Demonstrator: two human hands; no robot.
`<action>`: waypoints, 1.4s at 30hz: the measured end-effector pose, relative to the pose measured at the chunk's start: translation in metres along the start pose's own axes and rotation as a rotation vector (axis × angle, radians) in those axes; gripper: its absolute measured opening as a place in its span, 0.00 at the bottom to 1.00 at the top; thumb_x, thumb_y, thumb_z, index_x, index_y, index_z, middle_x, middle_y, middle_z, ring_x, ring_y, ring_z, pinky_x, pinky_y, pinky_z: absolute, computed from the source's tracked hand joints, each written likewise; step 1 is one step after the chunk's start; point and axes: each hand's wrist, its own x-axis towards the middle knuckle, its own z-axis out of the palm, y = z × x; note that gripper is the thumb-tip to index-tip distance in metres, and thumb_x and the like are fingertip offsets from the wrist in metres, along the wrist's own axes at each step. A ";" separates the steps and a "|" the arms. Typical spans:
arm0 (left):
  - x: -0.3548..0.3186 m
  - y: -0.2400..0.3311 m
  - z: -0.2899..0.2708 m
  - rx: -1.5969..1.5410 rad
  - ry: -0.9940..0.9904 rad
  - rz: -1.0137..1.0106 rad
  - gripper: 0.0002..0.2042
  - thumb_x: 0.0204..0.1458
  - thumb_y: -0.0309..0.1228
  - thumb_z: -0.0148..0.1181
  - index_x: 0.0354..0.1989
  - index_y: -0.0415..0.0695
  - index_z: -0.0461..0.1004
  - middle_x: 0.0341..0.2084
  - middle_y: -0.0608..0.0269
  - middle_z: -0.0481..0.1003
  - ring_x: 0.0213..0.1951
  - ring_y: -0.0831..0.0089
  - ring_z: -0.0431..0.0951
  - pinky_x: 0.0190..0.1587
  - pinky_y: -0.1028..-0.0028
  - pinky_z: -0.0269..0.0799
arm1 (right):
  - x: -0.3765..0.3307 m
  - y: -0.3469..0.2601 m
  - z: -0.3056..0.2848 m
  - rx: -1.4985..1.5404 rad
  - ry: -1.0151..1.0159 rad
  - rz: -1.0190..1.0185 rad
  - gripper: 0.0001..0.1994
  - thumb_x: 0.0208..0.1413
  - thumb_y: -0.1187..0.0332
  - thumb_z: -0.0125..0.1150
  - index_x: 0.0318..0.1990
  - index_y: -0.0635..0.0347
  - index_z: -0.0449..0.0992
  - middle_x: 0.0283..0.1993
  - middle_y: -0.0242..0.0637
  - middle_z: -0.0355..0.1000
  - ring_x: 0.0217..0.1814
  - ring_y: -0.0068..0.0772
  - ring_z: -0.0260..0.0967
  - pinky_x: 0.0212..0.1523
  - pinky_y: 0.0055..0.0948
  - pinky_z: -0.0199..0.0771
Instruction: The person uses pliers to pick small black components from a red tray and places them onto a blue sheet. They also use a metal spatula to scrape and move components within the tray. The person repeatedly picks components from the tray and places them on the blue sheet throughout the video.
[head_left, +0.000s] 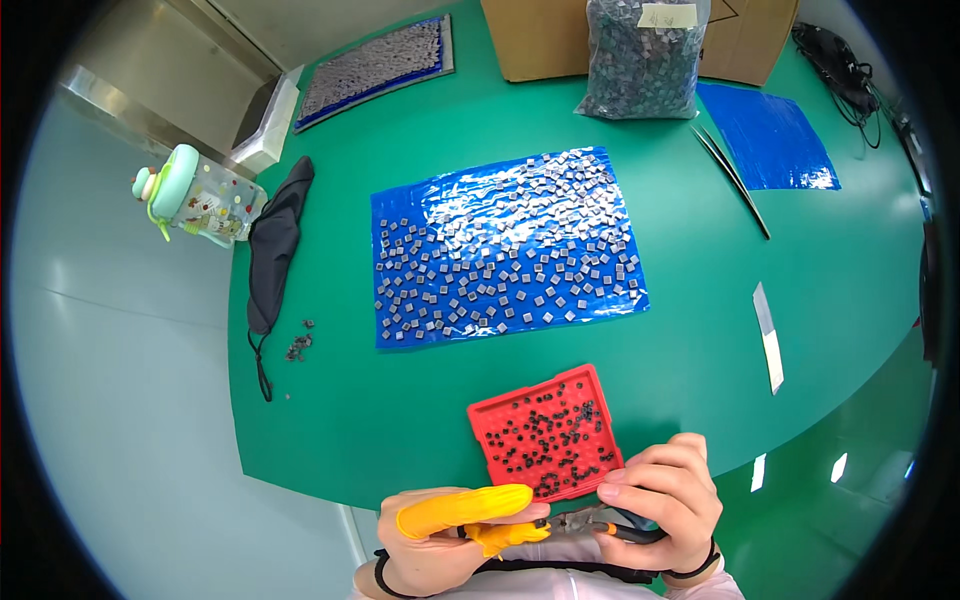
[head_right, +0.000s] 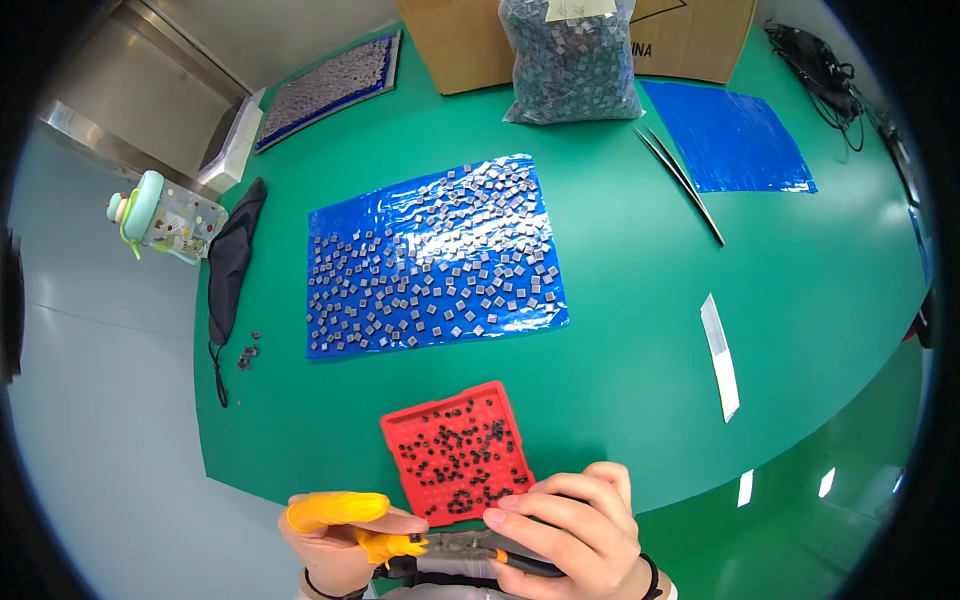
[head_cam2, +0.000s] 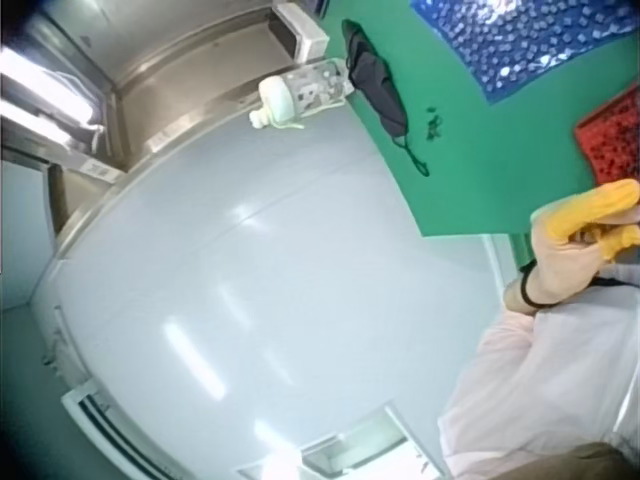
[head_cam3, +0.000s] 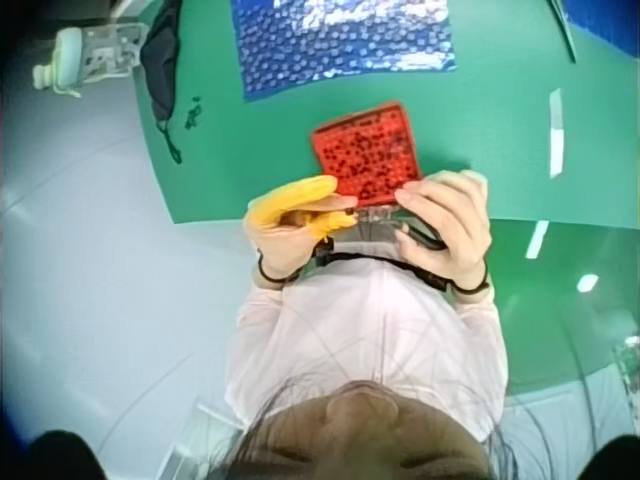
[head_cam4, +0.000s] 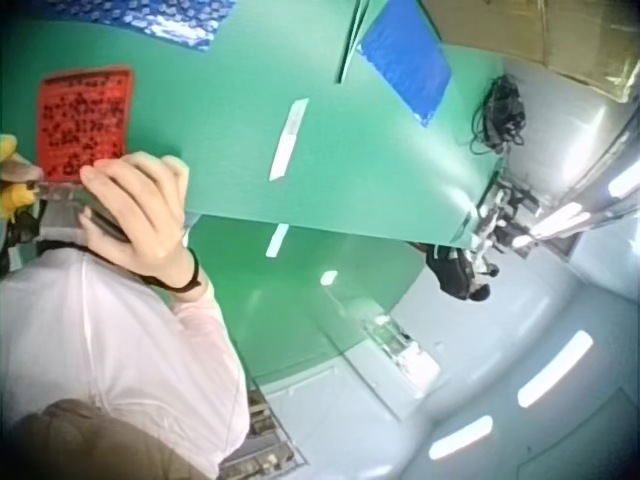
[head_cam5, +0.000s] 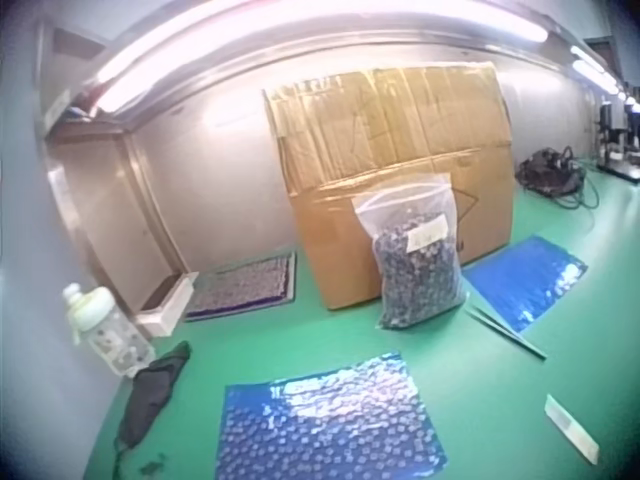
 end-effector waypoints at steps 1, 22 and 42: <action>0.000 -0.001 0.001 0.006 -0.002 -0.003 0.19 0.43 0.11 0.66 0.46 0.26 0.72 0.35 0.45 0.79 0.37 0.59 0.82 0.40 0.67 0.82 | -0.001 0.000 0.001 -0.001 0.000 0.004 0.22 0.29 0.67 0.71 0.39 0.54 0.79 0.38 0.31 0.76 0.39 0.35 0.70 0.39 0.36 0.62; 0.027 0.004 -0.002 0.132 -0.295 0.028 0.13 0.41 0.13 0.64 0.37 0.35 0.80 0.32 0.57 0.81 0.34 0.70 0.82 0.35 0.76 0.79 | 0.000 0.003 0.001 -0.083 0.044 -0.044 0.20 0.29 0.63 0.72 0.37 0.52 0.79 0.34 0.27 0.74 0.34 0.32 0.68 0.36 0.36 0.57; 0.019 -0.029 -0.001 0.156 -0.394 0.153 0.12 0.60 0.36 0.55 0.40 0.39 0.71 0.28 0.58 0.71 0.29 0.68 0.71 0.33 0.73 0.65 | -0.001 0.001 0.002 -0.112 0.042 -0.033 0.21 0.29 0.62 0.72 0.37 0.51 0.78 0.34 0.25 0.74 0.34 0.31 0.67 0.36 0.36 0.56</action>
